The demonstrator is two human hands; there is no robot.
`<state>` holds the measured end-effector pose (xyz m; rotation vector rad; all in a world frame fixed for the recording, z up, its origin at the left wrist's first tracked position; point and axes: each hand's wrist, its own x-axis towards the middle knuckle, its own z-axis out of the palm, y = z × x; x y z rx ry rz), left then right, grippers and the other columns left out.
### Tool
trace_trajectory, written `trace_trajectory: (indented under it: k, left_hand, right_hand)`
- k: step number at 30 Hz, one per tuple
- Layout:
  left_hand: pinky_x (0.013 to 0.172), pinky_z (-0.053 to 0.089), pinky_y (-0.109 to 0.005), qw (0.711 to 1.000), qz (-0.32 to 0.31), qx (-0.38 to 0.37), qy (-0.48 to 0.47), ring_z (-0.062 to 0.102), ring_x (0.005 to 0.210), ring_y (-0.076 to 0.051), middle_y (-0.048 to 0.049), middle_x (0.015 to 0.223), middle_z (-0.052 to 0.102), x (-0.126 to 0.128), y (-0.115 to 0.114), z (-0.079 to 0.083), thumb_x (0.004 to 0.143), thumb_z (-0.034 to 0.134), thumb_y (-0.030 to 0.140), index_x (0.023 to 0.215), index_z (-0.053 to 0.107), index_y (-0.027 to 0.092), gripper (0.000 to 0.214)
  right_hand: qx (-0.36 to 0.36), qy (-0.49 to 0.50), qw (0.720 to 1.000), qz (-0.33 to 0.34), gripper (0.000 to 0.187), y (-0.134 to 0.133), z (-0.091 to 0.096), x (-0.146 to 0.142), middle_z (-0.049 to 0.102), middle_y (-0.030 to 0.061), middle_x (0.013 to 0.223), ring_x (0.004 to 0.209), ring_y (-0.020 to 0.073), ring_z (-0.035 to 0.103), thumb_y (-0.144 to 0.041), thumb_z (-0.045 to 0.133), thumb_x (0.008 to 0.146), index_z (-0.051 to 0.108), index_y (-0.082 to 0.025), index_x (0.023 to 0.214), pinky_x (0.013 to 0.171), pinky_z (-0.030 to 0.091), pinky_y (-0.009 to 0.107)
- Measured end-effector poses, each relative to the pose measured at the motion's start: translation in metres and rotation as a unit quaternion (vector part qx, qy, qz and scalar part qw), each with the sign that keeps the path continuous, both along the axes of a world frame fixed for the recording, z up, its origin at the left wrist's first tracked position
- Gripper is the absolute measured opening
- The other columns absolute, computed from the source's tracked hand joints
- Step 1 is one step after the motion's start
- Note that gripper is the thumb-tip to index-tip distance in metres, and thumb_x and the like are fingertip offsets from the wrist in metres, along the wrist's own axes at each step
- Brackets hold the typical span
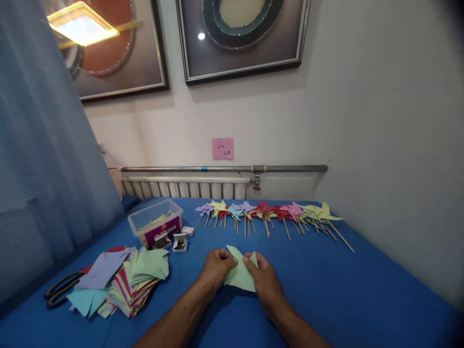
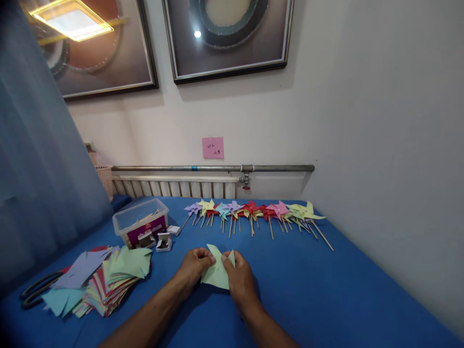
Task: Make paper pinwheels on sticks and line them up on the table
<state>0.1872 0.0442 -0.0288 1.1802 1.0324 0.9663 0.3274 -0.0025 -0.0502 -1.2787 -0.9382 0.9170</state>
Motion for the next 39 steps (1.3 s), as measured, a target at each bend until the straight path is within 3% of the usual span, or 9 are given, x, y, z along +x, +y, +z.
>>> trace_trajectory:
  k: [8, 14, 27, 39]
  left_hand:
    - [0.05, 0.036, -0.024, 1.0, 0.004, -0.006, 0.004, 0.047, 0.046, -0.01, 0.0031, 0.05, 0.058, 0.003, -0.001, 0.001, 0.049, 0.086, 0.031, 0.059, 0.057, 0.018, 0.033]
    - [0.048, 0.034, -0.025, 0.999, 0.027, -0.016, 0.02, 0.046, 0.044, -0.01, 0.0047, 0.048, 0.056, 0.006, 0.0, 0.002, 0.049, 0.087, 0.027, 0.058, 0.054, 0.02, 0.035]
    - [0.048, 0.03, -0.025, 0.998, 0.005, -0.033, -0.06, 0.039, 0.045, -0.009, 0.0055, 0.045, 0.048, 0.0, -0.005, 0.01, 0.059, 0.085, 0.048, 0.055, 0.053, 0.019, 0.043]
    - [0.051, 0.036, -0.025, 0.998, -0.031, -0.031, -0.047, 0.049, 0.048, -0.01, 0.0012, 0.053, 0.059, 0.0, -0.005, 0.007, 0.048, 0.093, 0.042, 0.059, 0.058, 0.017, 0.044]
  right_hand:
    - [0.01, -0.046, 0.999, -0.018, 0.031, -0.002, 0.002, 0.002, 0.066, -0.0014, 0.065, 0.057, 0.0184, 0.058, -0.055, 0.069, 0.075, 0.066, -0.024, 0.082, 0.054, 0.045, 0.028]
    - [0.011, -0.034, 0.999, -0.004, 0.039, 0.002, -0.004, 0.001, 0.071, 0.0, 0.071, 0.06, 0.0205, 0.063, -0.056, 0.073, 0.071, 0.066, -0.024, 0.092, 0.056, 0.048, 0.029]
    - [0.004, -0.006, 1.0, -0.015, 0.044, 0.004, -0.001, 0.006, 0.074, 0.0029, 0.077, 0.07, 0.0252, 0.069, -0.055, 0.075, 0.067, 0.064, -0.023, 0.095, 0.063, 0.055, 0.034]
    - [0.017, -0.012, 1.0, -0.001, 0.042, 0.001, 0.001, 0.001, 0.072, 0.0008, 0.075, 0.066, 0.0229, 0.066, -0.056, 0.076, 0.068, 0.063, -0.024, 0.093, 0.059, 0.052, 0.032]
